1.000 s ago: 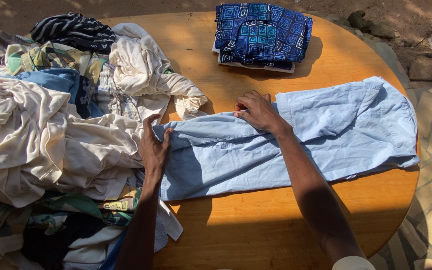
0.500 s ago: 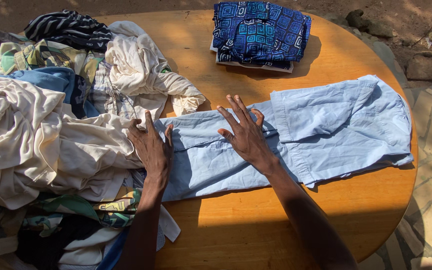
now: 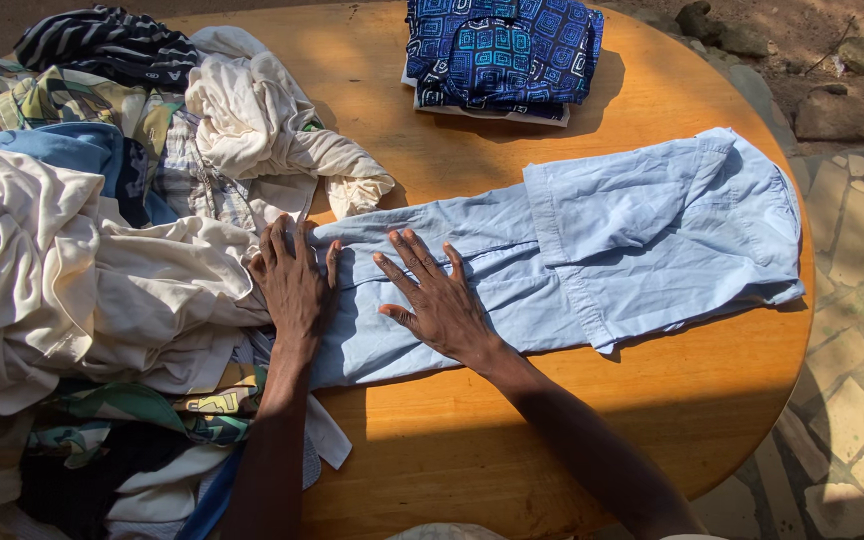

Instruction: The person buttons a light blue shirt, lays it flat on a table, folds the sides and sleeves inward, and then folds the bottom up to create a square shape.

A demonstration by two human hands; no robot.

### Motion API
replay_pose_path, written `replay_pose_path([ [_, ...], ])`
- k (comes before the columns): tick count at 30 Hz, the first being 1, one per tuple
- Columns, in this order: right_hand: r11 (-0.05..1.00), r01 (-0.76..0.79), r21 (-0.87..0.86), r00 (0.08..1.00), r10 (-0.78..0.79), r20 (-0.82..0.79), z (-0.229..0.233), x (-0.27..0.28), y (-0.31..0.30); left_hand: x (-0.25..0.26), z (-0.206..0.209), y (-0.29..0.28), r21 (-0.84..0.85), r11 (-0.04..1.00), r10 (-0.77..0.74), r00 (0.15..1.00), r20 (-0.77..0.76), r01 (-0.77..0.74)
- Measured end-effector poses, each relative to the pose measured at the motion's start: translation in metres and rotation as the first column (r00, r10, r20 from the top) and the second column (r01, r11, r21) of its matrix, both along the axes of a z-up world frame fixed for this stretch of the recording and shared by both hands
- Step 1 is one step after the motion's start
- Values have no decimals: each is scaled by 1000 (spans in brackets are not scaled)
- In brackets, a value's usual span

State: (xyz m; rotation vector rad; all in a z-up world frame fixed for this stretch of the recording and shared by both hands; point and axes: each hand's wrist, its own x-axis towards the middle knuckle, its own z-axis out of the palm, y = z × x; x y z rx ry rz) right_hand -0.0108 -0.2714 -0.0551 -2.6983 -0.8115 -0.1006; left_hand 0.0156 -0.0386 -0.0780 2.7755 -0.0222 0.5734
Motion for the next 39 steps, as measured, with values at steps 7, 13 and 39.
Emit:
replay_pose_path([
  [7,967,-49,249,992,19,122,21,-41,7,7,30,22,-325,944,-93,990,-105,54],
  [13,979,-180,97,982,184,-35,18,-90,59,21,19,50,-155,961,-246,963,-111,228],
  [39,423,436,795,867,41,-497,93,-70,54,27,186,72,-992,42,-477,870,-124,-118],
])
